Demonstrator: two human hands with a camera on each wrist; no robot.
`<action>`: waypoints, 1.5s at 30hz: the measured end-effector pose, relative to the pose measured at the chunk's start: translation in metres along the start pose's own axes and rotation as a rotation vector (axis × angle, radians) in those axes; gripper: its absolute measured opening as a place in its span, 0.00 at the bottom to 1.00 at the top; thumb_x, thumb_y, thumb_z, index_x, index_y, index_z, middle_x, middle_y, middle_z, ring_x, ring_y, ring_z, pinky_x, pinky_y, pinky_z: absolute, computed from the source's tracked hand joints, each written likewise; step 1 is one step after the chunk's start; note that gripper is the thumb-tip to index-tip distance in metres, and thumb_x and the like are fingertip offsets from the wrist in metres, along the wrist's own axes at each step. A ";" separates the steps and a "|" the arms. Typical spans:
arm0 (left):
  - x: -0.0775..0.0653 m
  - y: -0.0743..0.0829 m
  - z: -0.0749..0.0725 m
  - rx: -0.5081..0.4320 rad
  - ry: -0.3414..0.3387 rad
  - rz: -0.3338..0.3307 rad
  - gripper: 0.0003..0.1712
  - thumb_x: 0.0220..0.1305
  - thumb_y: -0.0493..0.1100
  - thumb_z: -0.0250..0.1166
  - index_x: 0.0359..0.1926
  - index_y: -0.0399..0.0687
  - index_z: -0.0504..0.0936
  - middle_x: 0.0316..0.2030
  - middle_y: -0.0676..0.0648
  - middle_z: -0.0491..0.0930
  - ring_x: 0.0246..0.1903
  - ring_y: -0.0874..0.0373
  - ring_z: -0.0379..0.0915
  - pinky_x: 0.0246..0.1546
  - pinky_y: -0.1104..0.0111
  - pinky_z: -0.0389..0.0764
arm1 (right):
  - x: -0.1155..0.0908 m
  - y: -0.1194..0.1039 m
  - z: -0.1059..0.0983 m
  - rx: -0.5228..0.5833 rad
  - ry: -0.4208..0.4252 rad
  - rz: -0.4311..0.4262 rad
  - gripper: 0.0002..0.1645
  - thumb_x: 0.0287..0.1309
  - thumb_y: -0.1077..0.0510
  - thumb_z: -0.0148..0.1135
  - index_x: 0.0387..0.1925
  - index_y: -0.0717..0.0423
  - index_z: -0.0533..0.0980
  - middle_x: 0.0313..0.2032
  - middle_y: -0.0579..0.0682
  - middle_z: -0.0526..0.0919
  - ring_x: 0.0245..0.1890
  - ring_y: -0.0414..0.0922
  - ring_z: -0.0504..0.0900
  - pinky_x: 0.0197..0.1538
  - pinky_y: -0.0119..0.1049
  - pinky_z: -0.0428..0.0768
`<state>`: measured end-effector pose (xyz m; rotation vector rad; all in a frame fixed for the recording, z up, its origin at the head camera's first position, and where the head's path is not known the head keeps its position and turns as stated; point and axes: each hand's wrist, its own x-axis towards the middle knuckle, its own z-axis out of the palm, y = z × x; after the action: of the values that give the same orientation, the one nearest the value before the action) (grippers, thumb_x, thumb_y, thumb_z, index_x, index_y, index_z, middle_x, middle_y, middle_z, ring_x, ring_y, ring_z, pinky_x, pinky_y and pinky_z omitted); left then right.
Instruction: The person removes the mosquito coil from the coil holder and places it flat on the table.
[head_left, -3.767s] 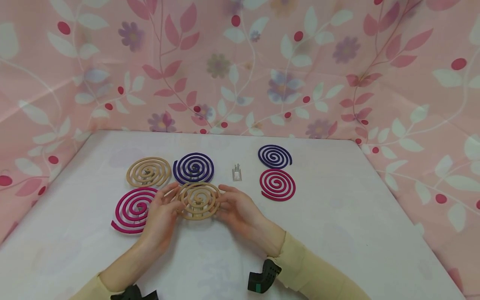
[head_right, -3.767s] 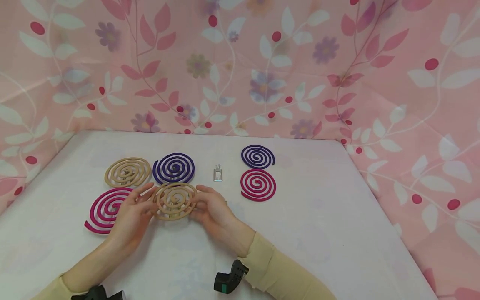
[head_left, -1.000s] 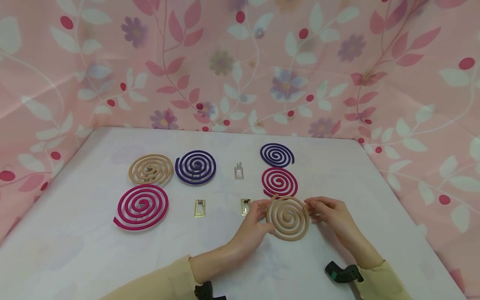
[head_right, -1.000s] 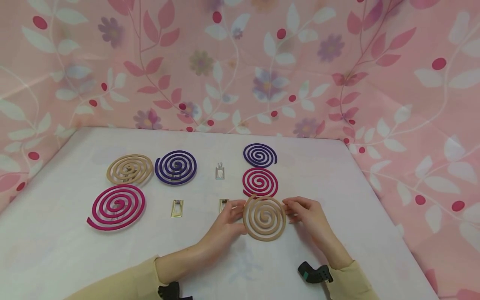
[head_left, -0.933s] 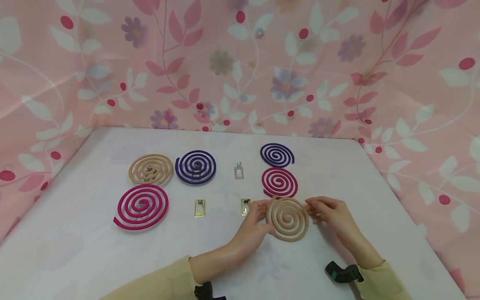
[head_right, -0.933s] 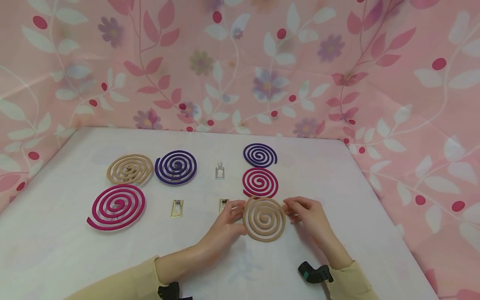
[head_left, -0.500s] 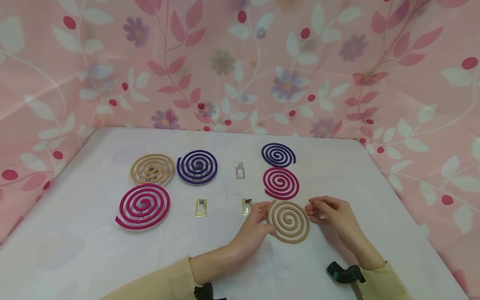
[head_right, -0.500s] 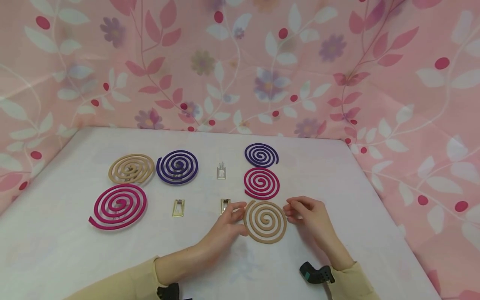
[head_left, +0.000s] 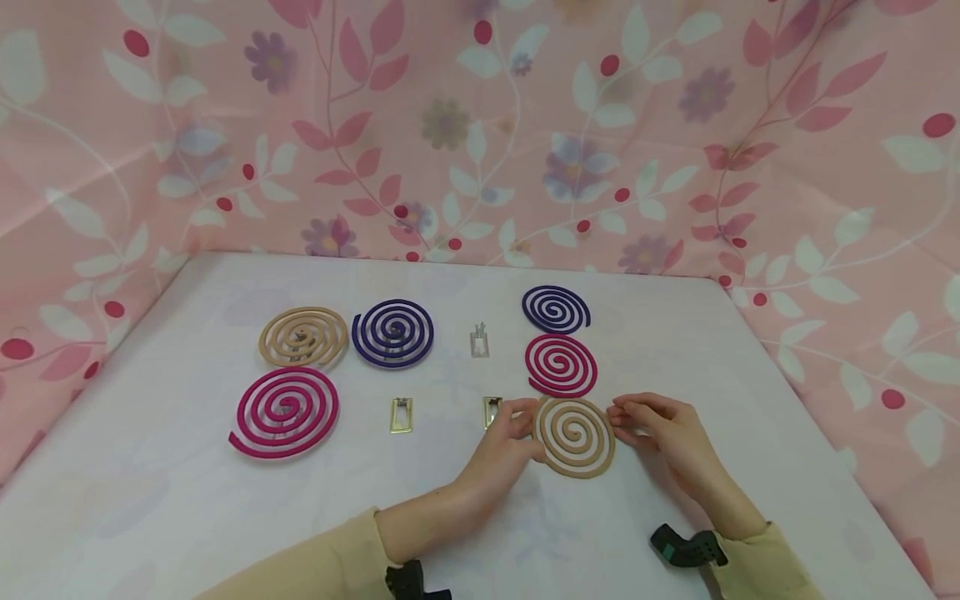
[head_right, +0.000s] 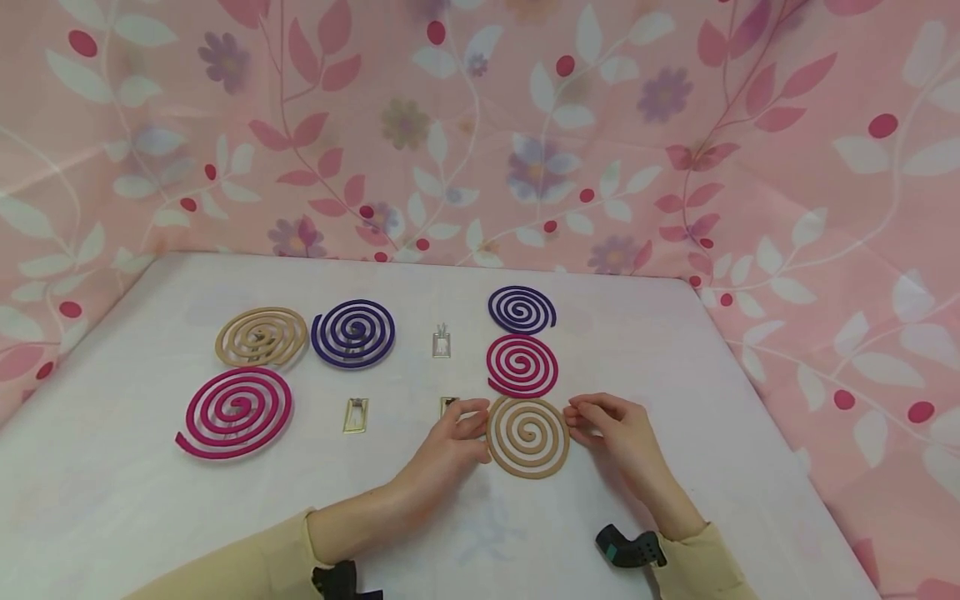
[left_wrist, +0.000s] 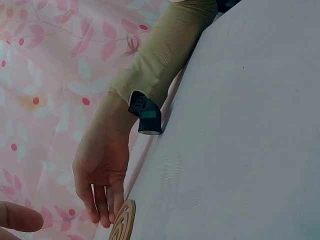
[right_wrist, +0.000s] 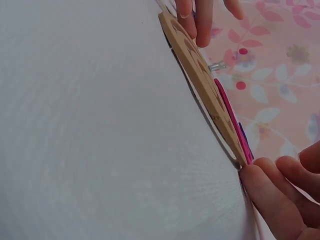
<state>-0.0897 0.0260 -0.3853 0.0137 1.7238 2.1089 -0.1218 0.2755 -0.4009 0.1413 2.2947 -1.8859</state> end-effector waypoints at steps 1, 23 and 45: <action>0.000 0.000 0.000 -0.004 -0.001 0.001 0.34 0.53 0.30 0.56 0.64 0.41 0.63 0.71 0.37 0.65 0.72 0.42 0.58 0.71 0.40 0.55 | 0.000 0.000 0.001 0.008 0.002 -0.007 0.25 0.73 0.59 0.54 0.57 0.80 0.70 0.42 0.54 0.88 0.42 0.41 0.87 0.48 0.36 0.86; 0.001 -0.002 0.000 0.019 0.009 -0.013 0.34 0.54 0.31 0.56 0.64 0.43 0.64 0.73 0.39 0.63 0.73 0.42 0.56 0.71 0.37 0.52 | 0.000 0.002 0.003 -0.006 0.053 -0.045 0.24 0.73 0.59 0.53 0.56 0.80 0.70 0.41 0.54 0.87 0.42 0.40 0.87 0.49 0.34 0.85; -0.001 -0.002 -0.002 0.018 0.004 -0.029 0.32 0.55 0.32 0.58 0.64 0.41 0.64 0.71 0.39 0.64 0.71 0.41 0.59 0.71 0.39 0.56 | 0.000 0.003 0.003 -0.039 0.088 -0.049 0.24 0.74 0.57 0.52 0.56 0.77 0.71 0.40 0.51 0.88 0.40 0.40 0.88 0.47 0.33 0.85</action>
<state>-0.0885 0.0241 -0.3870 -0.0106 1.7355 2.0738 -0.1213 0.2733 -0.4045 0.1679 2.4125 -1.8922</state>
